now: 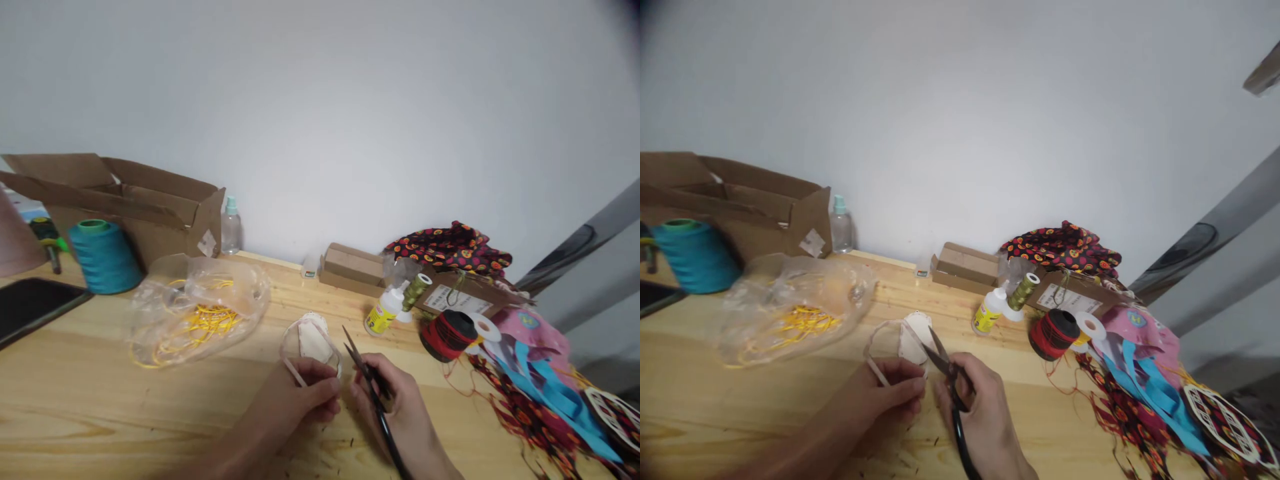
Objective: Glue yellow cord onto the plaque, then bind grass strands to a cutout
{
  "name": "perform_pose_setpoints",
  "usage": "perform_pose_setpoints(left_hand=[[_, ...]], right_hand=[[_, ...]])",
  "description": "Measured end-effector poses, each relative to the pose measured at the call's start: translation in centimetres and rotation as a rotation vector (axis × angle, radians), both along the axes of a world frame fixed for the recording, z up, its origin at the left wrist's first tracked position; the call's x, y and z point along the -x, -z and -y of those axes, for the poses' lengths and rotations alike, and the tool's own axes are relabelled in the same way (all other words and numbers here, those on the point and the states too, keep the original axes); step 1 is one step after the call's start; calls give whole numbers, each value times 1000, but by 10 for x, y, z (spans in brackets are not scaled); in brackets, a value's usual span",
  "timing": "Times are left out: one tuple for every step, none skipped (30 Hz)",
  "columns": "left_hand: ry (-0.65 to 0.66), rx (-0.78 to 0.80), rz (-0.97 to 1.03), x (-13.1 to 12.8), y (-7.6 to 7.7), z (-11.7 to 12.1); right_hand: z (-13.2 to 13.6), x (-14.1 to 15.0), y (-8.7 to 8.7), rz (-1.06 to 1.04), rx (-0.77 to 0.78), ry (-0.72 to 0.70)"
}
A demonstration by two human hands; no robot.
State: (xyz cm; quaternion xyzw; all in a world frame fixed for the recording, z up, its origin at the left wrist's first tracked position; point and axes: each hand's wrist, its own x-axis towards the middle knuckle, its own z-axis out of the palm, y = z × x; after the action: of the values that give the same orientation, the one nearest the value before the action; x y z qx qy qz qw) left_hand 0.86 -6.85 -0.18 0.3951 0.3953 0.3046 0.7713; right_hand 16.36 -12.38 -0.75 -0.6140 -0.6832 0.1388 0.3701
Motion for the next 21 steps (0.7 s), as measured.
perform_pose_setpoints(left_hand=[[-4, -11, -3, 1, -1, -1], [-18, -7, 3, 2, -2, -2], [-41, 10, 20, 2, -3, -3], [-67, 33, 44, 3, -3, -3], [-91, 60, 72, 4, -3, -3], [-110, 87, 102, 5, -4, -3], [-125, 113, 130, 5, -4, -3], [-138, 135, 156, 6, -4, -3], [-144, 158, 182, 6, -4, -2], [-150, 178, 210, 6, -5, -2], [-158, 196, 233, 7, -6, -1], [-166, 205, 249, 7, -6, -1], [-167, 204, 256, 8, -6, 0], [-165, 199, 254, 8, -6, 0], [-164, 194, 244, 8, -6, 0], [-165, 189, 228, 8, -5, 0], [-167, 185, 210, 8, -5, -1], [-173, 181, 193, 7, -4, -1], [-185, 182, 176, 7, -4, -1], [-198, 182, 162, 6, -4, -1], [-209, 180, 153, 6, -4, -2]], right_hand=[[0, 1, -2, 41, -40, -3], [0, 0, -4, 98, -91, 1], [0, -1, -5, 164, -141, 8], [1, -2, -5, 235, -186, 13], [2, -5, -5, 306, -222, 15], [2, -7, -4, 371, -247, 16], [3, -9, -3, 429, -262, 15], [3, -10, -2, 475, -271, 13], [4, -11, -2, 511, -275, 14], [4, -11, -1, 537, -276, 18], [4, -11, -1, 557, -275, 21], [3, -11, 0, 575, -279, 23], [3, -11, 0, 594, -285, 23], [3, -11, 0, 613, -295, 23], [3, -12, 1, 635, -304, 20], [2, -13, 2, 658, -309, 12], [2, -14, 3, 681, -311, 1], [2, -15, 5, 702, -311, -9], [2, -16, 6, 721, -311, -14], [2, -16, 8, 737, -313, -13], [2, -17, 9, 750, -318, -7]])
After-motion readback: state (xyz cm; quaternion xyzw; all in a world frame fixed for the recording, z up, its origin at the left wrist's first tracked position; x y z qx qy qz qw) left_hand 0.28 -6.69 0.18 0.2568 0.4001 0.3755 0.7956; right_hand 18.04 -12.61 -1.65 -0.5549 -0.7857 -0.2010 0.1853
